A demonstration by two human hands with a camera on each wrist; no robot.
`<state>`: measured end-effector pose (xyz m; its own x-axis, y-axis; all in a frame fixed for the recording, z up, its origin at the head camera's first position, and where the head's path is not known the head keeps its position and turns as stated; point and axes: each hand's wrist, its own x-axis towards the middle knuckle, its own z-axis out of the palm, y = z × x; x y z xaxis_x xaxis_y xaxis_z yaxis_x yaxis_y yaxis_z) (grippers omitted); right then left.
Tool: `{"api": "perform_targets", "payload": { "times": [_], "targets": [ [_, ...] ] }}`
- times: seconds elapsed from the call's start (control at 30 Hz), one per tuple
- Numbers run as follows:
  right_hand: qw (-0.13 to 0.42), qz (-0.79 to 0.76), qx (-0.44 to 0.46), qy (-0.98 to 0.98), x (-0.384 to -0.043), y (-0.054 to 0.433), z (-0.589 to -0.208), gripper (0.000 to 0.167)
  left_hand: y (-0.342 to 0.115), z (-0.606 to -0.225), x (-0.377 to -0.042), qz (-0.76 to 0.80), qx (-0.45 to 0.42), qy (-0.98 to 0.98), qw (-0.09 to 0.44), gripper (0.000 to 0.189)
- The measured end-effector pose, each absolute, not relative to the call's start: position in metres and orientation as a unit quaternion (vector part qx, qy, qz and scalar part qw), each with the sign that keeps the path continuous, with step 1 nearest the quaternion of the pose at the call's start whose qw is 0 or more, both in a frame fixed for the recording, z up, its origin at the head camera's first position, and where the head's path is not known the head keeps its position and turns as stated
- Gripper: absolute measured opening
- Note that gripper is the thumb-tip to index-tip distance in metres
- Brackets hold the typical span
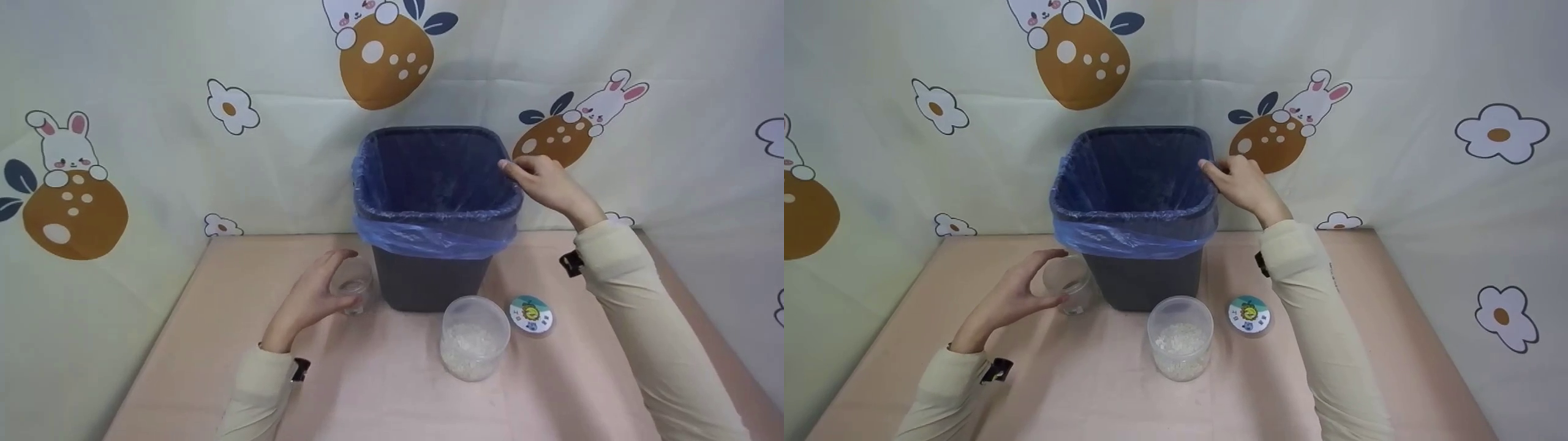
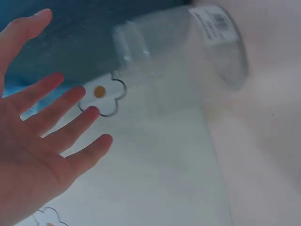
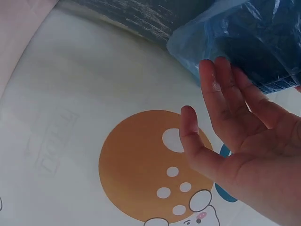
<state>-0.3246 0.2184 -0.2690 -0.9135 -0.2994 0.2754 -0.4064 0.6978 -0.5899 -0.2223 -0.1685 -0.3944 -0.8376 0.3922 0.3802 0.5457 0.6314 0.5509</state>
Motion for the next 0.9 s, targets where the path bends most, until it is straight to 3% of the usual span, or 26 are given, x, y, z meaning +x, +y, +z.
{"api": "perform_targets", "payload": {
  "times": [0.17,0.27,0.53,0.9],
  "targets": [
    [0.044,0.392,0.173,-0.903,-0.318,0.228,-0.271,0.062,-0.154,-0.388,-0.210,-0.316,-0.290,-0.898,0.102,0.065],
    [0.045,0.417,0.177,-0.890,-0.316,0.237,-0.276,0.062,-0.143,-0.390,-0.205,-0.298,-0.312,-0.897,0.095,0.065],
    [0.053,0.389,0.211,-0.895,-0.295,0.258,-0.305,0.034,-0.116,-0.407,-0.198,-0.279,-0.355,-0.892,0.031,0.066],
    [0.027,0.376,0.234,-0.896,-0.266,0.267,-0.360,0.024,-0.075,-0.432,-0.203,-0.270,-0.399,-0.873,-0.072,0.070]
  ]
}}
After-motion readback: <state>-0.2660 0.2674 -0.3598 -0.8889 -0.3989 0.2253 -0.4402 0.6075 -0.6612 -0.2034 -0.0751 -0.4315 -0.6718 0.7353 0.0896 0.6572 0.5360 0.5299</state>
